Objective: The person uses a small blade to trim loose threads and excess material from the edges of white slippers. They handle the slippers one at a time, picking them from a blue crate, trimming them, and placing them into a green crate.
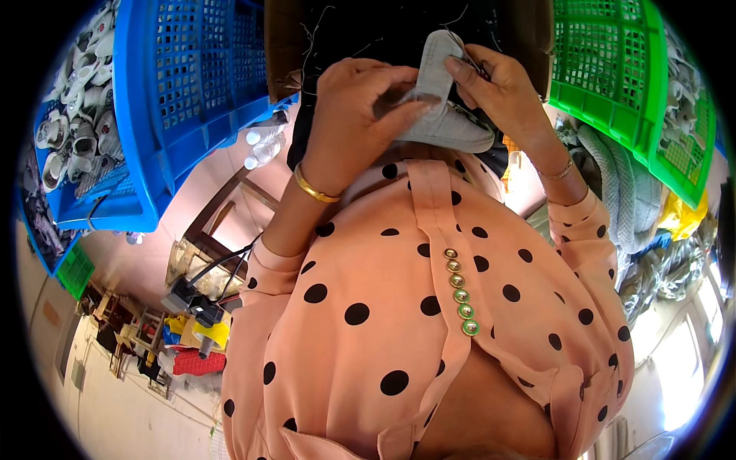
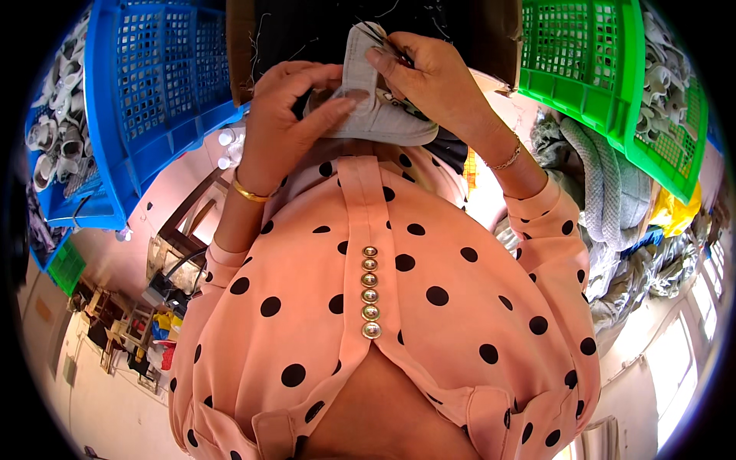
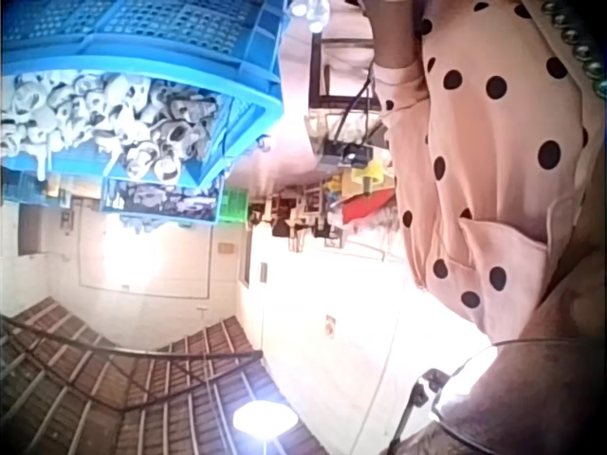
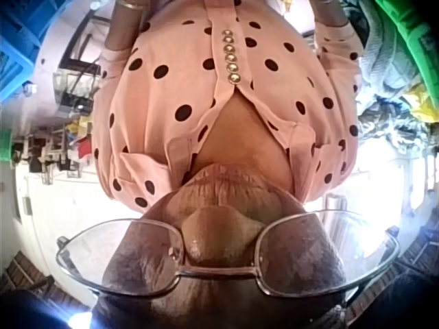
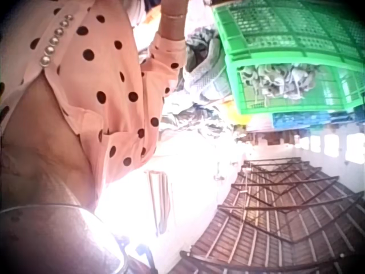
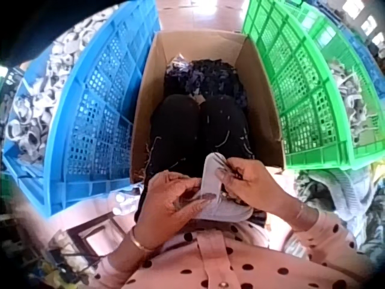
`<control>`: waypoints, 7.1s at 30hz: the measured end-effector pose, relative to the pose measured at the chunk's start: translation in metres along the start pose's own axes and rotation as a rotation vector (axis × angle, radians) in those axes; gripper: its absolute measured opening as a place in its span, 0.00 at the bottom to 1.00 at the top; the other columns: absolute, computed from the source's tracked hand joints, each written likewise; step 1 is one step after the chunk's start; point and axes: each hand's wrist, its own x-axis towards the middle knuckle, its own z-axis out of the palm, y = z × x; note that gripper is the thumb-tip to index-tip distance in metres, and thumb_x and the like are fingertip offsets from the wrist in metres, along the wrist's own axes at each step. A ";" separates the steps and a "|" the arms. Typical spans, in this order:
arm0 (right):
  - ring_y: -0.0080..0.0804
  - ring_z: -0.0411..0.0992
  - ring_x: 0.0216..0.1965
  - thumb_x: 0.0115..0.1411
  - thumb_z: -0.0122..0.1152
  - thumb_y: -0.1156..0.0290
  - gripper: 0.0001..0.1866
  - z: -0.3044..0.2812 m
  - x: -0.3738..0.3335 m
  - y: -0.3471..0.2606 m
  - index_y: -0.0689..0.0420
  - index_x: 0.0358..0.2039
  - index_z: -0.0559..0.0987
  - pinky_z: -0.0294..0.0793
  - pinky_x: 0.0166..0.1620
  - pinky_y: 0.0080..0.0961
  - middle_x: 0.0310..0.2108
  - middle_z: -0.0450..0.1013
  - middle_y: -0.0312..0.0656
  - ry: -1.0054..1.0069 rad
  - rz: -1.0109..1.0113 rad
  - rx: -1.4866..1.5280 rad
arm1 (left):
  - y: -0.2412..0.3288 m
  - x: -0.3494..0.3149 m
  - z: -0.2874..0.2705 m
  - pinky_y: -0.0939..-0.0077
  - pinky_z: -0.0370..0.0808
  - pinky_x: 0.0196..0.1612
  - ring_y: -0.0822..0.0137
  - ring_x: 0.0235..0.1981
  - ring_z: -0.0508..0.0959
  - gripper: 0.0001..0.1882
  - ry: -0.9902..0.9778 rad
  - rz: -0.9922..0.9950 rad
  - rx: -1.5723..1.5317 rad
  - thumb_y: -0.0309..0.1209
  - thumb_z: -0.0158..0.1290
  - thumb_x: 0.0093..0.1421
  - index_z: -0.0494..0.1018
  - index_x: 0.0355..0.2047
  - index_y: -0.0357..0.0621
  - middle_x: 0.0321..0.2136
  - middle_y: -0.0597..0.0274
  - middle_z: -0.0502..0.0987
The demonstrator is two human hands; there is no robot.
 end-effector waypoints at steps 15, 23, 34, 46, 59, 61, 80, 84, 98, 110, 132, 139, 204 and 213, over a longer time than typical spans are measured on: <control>0.11 0.59 0.19 0.65 0.57 0.62 0.14 -0.014 -0.009 -0.010 0.59 0.28 0.73 0.59 0.22 0.11 0.17 0.63 0.28 0.090 -0.145 0.310 | 0.007 0.003 0.004 0.85 0.72 0.38 0.81 0.34 0.75 0.11 -0.211 -0.462 -1.162 0.31 0.55 0.62 0.77 0.40 0.37 0.31 0.68 0.79; 0.10 0.60 0.20 0.59 0.62 0.73 0.07 -0.012 -0.019 -0.031 0.61 0.31 0.74 0.61 0.23 0.12 0.20 0.66 0.29 -0.118 -0.314 -0.059 | 0.011 0.007 -0.008 0.84 0.75 0.38 0.77 0.35 0.78 0.16 -0.257 -0.448 -1.272 0.27 0.52 0.63 0.72 0.49 0.32 0.36 0.60 0.79; 0.12 0.65 0.22 0.62 0.59 0.65 0.13 -0.025 -0.019 -0.032 0.61 0.40 0.74 0.66 0.28 0.12 0.24 0.70 0.31 0.228 -0.224 0.106 | 0.046 0.006 -0.026 0.80 0.71 0.27 0.71 0.26 0.75 0.08 0.192 -0.006 -0.245 0.25 0.61 0.52 0.79 0.34 0.37 0.30 0.61 0.76; 0.17 0.70 0.32 0.53 0.51 0.75 0.11 -0.020 -0.018 -0.036 0.61 0.37 0.75 0.70 0.38 0.16 0.31 0.73 0.36 0.048 -0.409 0.189 | 0.043 0.014 -0.008 0.75 0.74 0.31 0.62 0.31 0.75 0.24 0.352 0.346 0.221 0.34 0.67 0.44 0.75 0.41 0.41 0.39 0.62 0.76; 0.15 0.68 0.25 0.65 0.55 0.64 0.16 -0.015 -0.009 0.002 0.61 0.48 0.73 0.69 0.28 0.15 0.26 0.73 0.36 0.031 -0.287 0.026 | 0.037 0.006 0.010 0.86 0.74 0.28 0.76 0.24 0.79 0.09 -0.019 -0.442 -0.613 0.27 0.59 0.57 0.77 0.36 0.36 0.25 0.61 0.81; 0.24 0.70 0.19 0.62 0.57 0.55 0.19 -0.016 -0.014 0.005 0.59 0.43 0.73 0.70 0.25 0.19 0.21 0.73 0.37 0.205 -0.342 -0.264 | 0.028 0.011 0.018 0.87 0.73 0.26 0.80 0.25 0.78 0.09 0.023 -0.433 -0.694 0.27 0.58 0.58 0.77 0.38 0.35 0.25 0.62 0.81; 0.28 0.68 0.13 0.57 0.55 0.42 0.25 -0.027 -0.015 -0.033 0.51 0.20 0.65 0.65 0.17 0.21 0.10 0.61 0.33 0.262 -0.569 -1.311 | 0.026 0.013 0.011 0.88 0.73 0.30 0.79 0.28 0.76 0.16 -0.008 -0.501 -0.820 0.30 0.62 0.55 0.79 0.44 0.42 0.30 0.63 0.77; 0.33 0.70 0.14 0.58 0.55 0.45 0.23 -0.027 -0.015 -0.038 0.52 0.20 0.68 0.65 0.17 0.24 0.11 0.66 0.36 0.212 -0.546 -1.188 | 0.029 0.013 0.007 0.88 0.72 0.31 0.79 0.28 0.75 0.16 -0.016 -0.473 -0.865 0.29 0.62 0.55 0.79 0.44 0.42 0.29 0.64 0.76; 0.18 0.56 0.19 0.63 0.57 0.55 0.21 -0.033 -0.011 -0.023 0.64 0.30 0.74 0.60 0.22 0.19 0.16 0.60 0.37 0.075 -0.246 -0.106 | 0.030 0.007 0.005 0.89 0.72 0.31 0.81 0.27 0.74 0.15 -0.017 -0.438 -0.863 0.26 0.62 0.55 0.79 0.44 0.41 0.28 0.67 0.74; 0.14 0.55 0.19 0.65 0.55 0.61 0.15 -0.011 -0.010 -0.022 0.62 0.30 0.73 0.59 0.23 0.16 0.15 0.59 0.32 -0.054 -0.126 0.004 | 0.030 0.023 0.000 0.81 0.76 0.26 0.66 0.21 0.81 0.09 0.079 -0.036 -0.294 0.28 0.54 0.61 0.77 0.40 0.40 0.25 0.58 0.81; 0.27 0.65 0.13 0.55 0.58 0.43 0.24 -0.031 -0.016 -0.035 0.49 0.20 0.65 0.65 0.19 0.22 0.11 0.61 0.31 0.355 -0.646 -1.287 | 0.026 0.018 0.005 0.87 0.74 0.30 0.79 0.27 0.77 0.13 -0.048 -0.530 -0.992 0.30 0.59 0.58 0.79 0.41 0.35 0.28 0.60 0.81; 0.28 0.66 0.16 0.54 0.61 0.47 0.20 -0.031 -0.023 -0.044 0.50 0.24 0.69 0.65 0.20 0.23 0.14 0.64 0.32 0.299 -0.580 -1.343 | 0.027 0.016 0.006 0.86 0.75 0.32 0.77 0.29 0.79 0.14 -0.033 -0.537 -0.998 0.30 0.60 0.57 0.79 0.42 0.35 0.29 0.59 0.81; 0.36 0.68 0.12 0.58 0.59 0.48 0.22 0.006 -0.004 -0.023 0.54 0.24 0.68 0.66 0.16 0.26 0.13 0.67 0.38 0.470 -0.531 -0.912 | 0.030 0.004 0.044 0.80 0.73 0.30 0.73 0.27 0.78 0.11 -0.211 -0.036 -0.514 0.30 0.59 0.55 0.79 0.35 0.34 0.26 0.55 0.79; 0.36 0.68 0.13 0.56 0.59 0.48 0.22 -0.037 -0.018 -0.037 0.54 0.22 0.68 0.65 0.17 0.26 0.11 0.66 0.36 0.197 -0.605 -1.070 | 0.023 0.010 0.015 0.84 0.76 0.36 0.76 0.32 0.80 0.15 -0.119 -0.574 -1.078 0.32 0.58 0.60 0.77 0.43 0.35 0.33 0.57 0.82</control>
